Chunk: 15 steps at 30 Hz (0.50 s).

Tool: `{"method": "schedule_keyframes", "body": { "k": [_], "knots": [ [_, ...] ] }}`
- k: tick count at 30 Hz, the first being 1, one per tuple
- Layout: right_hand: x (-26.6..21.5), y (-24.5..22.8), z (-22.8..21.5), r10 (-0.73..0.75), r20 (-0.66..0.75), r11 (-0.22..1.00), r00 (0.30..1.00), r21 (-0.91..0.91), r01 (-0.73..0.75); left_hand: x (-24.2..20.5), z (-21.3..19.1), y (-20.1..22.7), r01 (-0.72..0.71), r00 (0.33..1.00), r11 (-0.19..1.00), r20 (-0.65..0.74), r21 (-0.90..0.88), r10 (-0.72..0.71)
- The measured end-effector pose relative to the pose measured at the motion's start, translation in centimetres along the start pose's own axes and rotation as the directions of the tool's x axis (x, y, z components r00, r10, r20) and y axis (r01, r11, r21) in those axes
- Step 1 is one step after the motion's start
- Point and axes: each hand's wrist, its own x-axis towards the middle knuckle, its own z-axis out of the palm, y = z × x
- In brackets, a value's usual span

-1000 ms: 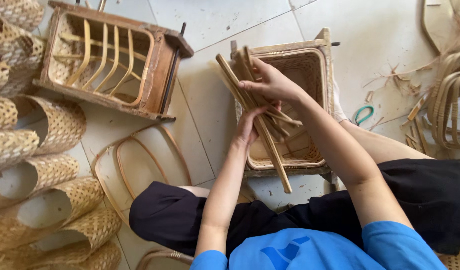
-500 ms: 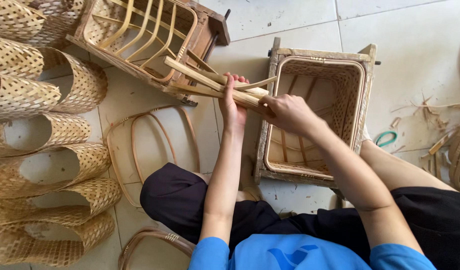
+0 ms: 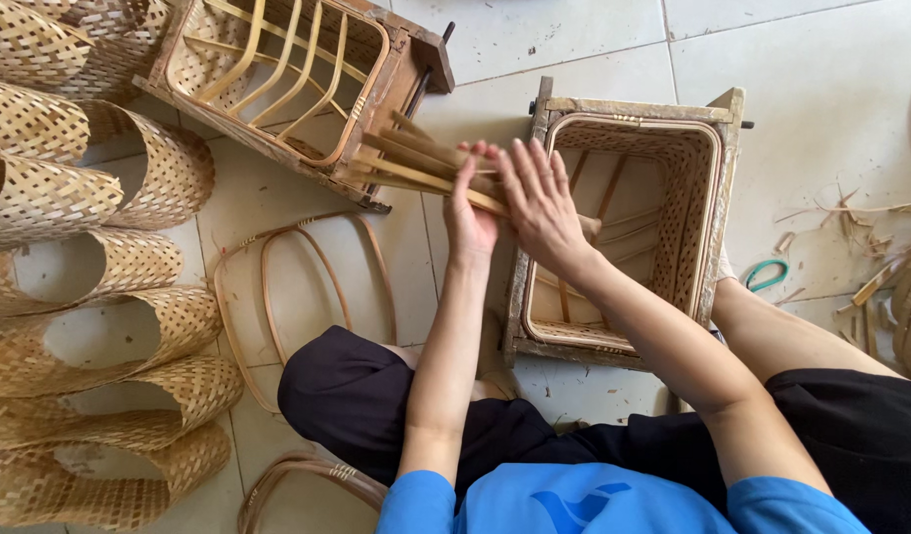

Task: The person sits on the floor and assembles a rectangular woven basket by inserting thin bamboo strips into a wooden mold. They use a hammer to tap the strips into place, adjust the frame, and remove the finished basket from the mold.

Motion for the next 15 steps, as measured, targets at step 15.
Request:
{"method": "schedule_keyframes", "body": {
  "k": [15],
  "knots": [
    [6.7, 13.9, 1.0, 0.431, 0.741, 0.142, 0.515, 0.508, -0.849, 0.5, -4.7, -9.0, -0.102, 0.994, 0.002, 0.102, 0.995, 0.028]
  ]
}}
